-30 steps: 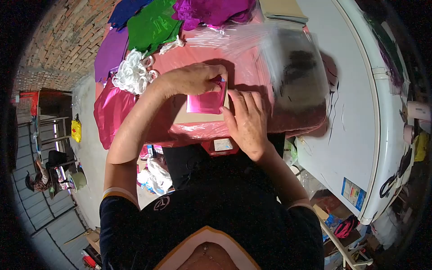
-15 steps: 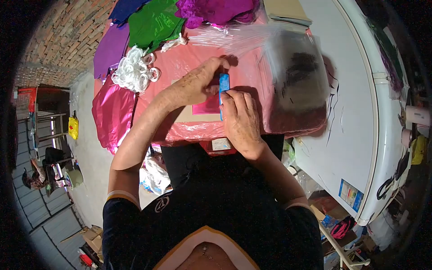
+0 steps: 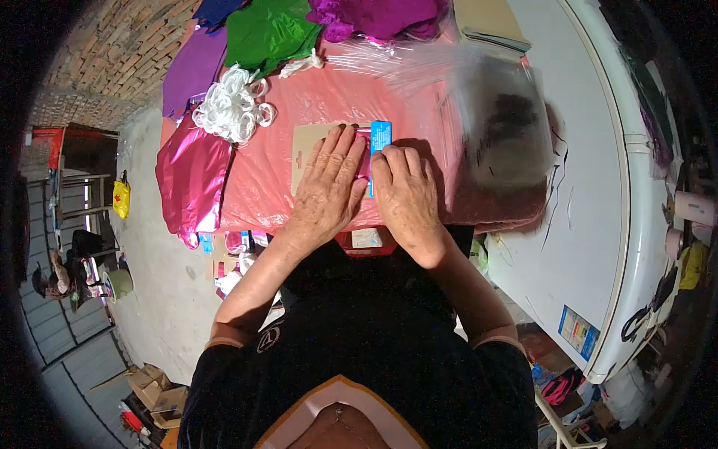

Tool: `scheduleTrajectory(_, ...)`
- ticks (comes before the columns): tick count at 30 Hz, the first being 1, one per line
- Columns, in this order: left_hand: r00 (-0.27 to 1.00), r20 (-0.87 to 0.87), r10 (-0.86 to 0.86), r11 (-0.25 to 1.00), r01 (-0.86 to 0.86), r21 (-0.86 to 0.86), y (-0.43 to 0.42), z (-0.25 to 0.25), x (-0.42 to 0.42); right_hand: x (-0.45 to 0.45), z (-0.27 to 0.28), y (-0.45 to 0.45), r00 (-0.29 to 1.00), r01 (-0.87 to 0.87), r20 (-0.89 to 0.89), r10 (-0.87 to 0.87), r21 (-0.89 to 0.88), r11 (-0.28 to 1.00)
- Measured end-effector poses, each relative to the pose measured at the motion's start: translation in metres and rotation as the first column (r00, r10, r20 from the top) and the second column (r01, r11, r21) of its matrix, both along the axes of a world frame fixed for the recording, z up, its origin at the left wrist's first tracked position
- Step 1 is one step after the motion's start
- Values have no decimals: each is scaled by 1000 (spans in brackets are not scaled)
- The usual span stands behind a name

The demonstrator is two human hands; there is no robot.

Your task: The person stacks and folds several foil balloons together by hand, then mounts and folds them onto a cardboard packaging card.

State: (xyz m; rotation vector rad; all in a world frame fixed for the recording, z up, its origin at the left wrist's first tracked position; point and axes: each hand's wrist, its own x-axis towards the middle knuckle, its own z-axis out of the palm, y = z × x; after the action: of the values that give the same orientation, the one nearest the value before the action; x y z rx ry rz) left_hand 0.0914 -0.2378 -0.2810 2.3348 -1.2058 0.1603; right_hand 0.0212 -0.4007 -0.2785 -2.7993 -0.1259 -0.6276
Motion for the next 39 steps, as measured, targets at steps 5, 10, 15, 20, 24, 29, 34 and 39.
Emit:
scheduleTrajectory(5, 998, 42, 55, 998, -55, 16, -4, -3, -4, 13, 14, -9, 995, -37, -87, 45, 86, 996)
scheduleTrajectory(10, 995, 9, 98, 995, -98, -12, -8, -5, -8, 30, 28, -21, 978, -44, -198, 71, 135, 990)
scheduleTrajectory(15, 994, -10, 104, 994, -105, -17, -8, -5, -10, 40, 27, -40, 960, -34, -270, 70, 135, 990)
scheduleTrajectory(20, 995, -8, 95, 995, -95, -24, -8, -4, -10, 50, 23, -50, 950, -34, -297, 95, 204, 978)
scheduleTrajectory(24, 995, -4, 97, 995, -97, -5, -8, -2, -11, 53, 20, -46, 962, -27, -255, 97, 266, 964)
scheduleTrajectory(29, 995, -9, 104, 995, -104, 7, -8, -5, -11, 51, 15, -46, 966, -76, -218, 141, 283, 956)
scheduleTrajectory(34, 994, -4, 110, 994, -110, 24, -9, -4, -11, 54, 18, -46, 958, -50, -254, 137, 323, 945)
scheduleTrajectory(39, 993, 1, 116, 993, -116, 26, -9, -3, -11, 60, 17, -53, 944, -99, -266, 195, 335, 937)
